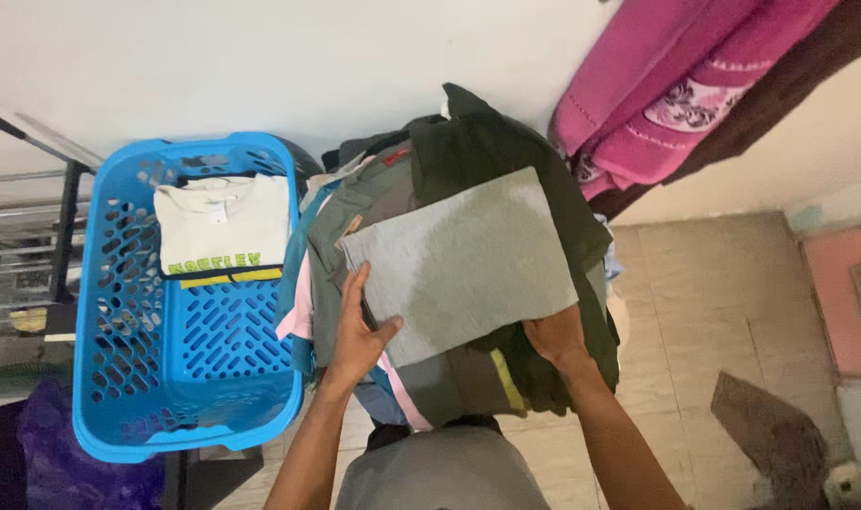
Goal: The person folds clothes by hand on a pile of laundry and places them into a blue plastic basket.
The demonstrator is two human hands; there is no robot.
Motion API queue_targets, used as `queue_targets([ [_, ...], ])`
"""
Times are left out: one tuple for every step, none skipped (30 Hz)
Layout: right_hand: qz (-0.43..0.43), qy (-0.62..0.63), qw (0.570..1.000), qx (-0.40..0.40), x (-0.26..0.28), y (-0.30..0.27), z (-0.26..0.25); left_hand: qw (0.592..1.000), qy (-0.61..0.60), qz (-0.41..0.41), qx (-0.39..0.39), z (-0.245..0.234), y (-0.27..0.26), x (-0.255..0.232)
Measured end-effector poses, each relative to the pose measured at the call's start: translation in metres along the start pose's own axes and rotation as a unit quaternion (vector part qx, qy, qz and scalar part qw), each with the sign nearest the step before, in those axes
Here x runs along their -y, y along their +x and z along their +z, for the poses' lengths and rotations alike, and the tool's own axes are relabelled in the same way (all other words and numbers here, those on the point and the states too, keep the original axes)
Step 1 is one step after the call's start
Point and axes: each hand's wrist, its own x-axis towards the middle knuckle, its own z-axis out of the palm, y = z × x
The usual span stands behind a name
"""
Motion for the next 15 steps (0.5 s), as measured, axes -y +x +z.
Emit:
queue_targets([
  [-0.025,0.022,0.998,-0.058,0.004,-0.010,-0.009,1.000,0.000,-0.002,0.006,-0.002,-0.002,-0.004],
  [-0.050,0.041,0.991,-0.118,0.006,-0.016,-0.016,0.995,0.063,0.066,-0.035,-0.003,-0.003,-0.009],
  [-0.046,0.039,0.991,-0.120,0.008,-0.022,-0.018,0.980,0.124,0.134,-0.076,-0.003,-0.004,-0.015],
  [-0.031,0.041,0.985,-0.163,0.009,-0.029,-0.020,0.981,0.123,0.136,-0.070,-0.003,-0.006,-0.021],
  [-0.016,0.042,0.977,-0.206,0.009,-0.034,-0.022,0.968,0.181,0.139,-0.108,-0.003,-0.008,-0.027],
  [-0.013,0.038,0.977,-0.208,0.006,-0.035,-0.025,0.950,0.237,0.142,-0.147,0.000,-0.009,-0.031],
  [0.014,0.036,0.969,-0.244,0.004,-0.035,-0.029,0.951,0.235,0.145,-0.143,0.005,-0.007,-0.033],
  [0.040,0.035,0.959,-0.279,0.003,-0.033,-0.034,0.944,0.247,0.181,-0.121,0.010,-0.005,-0.033],
  [0.043,0.032,0.958,-0.280,0.003,-0.028,-0.038,0.936,0.258,0.217,-0.099,0.016,-0.003,-0.030],
  [0.092,0.064,0.947,-0.302,0.001,-0.017,-0.042,0.936,0.257,0.219,-0.098,0.024,0.002,-0.025],
  [0.142,0.095,0.931,-0.322,-0.001,-0.004,-0.046,0.917,0.333,0.214,-0.043,0.034,0.008,-0.020],
  [0.143,0.135,0.927,-0.318,-0.003,0.010,-0.048,0.890,0.407,0.205,0.011,0.041,0.010,-0.012],
  [0.144,0.176,0.922,-0.314,-0.006,0.026,-0.049,0.890,0.407,0.205,0.011,0.043,0.011,-0.005],
  [0.156,0.170,0.935,-0.270,-0.010,0.042,-0.052,0.886,0.420,0.193,0.037,0.043,0.012,0.000],
  [0.168,0.163,0.946,-0.226,-0.013,0.057,-0.053,0.882,0.431,0.181,0.062,0.041,0.012,0.004],
])
